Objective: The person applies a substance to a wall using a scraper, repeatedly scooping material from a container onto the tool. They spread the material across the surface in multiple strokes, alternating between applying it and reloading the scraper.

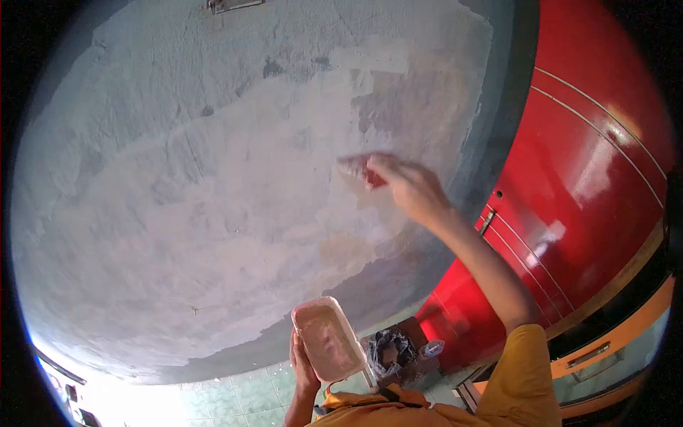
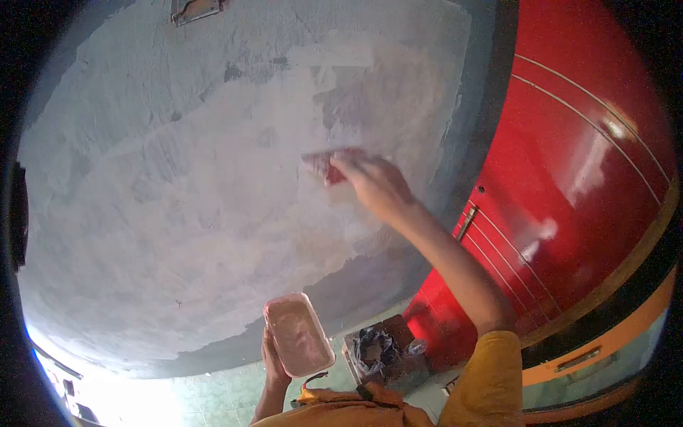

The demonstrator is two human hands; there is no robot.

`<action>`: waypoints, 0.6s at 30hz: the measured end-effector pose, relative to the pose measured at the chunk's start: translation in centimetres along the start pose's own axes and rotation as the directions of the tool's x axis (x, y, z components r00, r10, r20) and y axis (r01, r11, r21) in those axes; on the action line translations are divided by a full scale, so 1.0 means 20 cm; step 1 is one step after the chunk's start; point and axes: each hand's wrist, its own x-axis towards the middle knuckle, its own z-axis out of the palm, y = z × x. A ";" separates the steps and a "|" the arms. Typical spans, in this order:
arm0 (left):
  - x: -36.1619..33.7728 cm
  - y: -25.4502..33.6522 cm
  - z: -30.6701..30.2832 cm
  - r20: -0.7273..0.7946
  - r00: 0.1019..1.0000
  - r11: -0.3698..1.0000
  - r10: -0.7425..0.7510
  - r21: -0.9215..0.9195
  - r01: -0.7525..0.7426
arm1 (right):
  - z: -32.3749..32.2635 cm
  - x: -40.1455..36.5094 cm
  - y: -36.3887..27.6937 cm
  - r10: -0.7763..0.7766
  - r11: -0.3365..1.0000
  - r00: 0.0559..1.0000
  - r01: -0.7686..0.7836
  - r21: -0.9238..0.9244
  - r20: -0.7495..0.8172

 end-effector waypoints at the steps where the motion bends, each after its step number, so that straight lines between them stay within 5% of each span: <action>1: 0.01 -0.01 -0.01 -0.018 1.000 1.000 -0.013 -0.004 0.013 | -0.10 0.10 0.02 0.071 0.984 0.997 -0.070 0.163 -0.002; 4: 0.01 -0.05 -0.04 -0.074 0.997 0.999 -0.039 -0.011 0.038 | -0.26 0.39 0.17 0.208 0.973 0.974 -0.215 -0.087 -0.091; 7: 0.00 -0.02 0.01 -0.093 0.996 0.999 -0.011 0.030 0.014 | -0.10 0.44 0.33 -0.090 0.977 0.956 0.031 -0.210 -0.278; 11: -0.01 -0.01 0.02 -0.087 0.996 0.998 0.026 0.053 -0.021 | 0.21 0.00 0.13 -0.092 0.976 0.985 0.060 -0.209 -0.144; 14: -0.04 0.01 0.04 -0.096 0.995 0.999 0.004 0.045 0.001 | 0.12 -0.13 0.07 -0.005 0.999 0.999 0.003 -0.033 -0.043; 18: -0.01 -0.06 -0.01 -0.082 0.996 0.997 0.023 0.069 -0.018 | -0.27 0.39 0.15 0.082 0.995 0.965 -0.092 -0.029 -0.249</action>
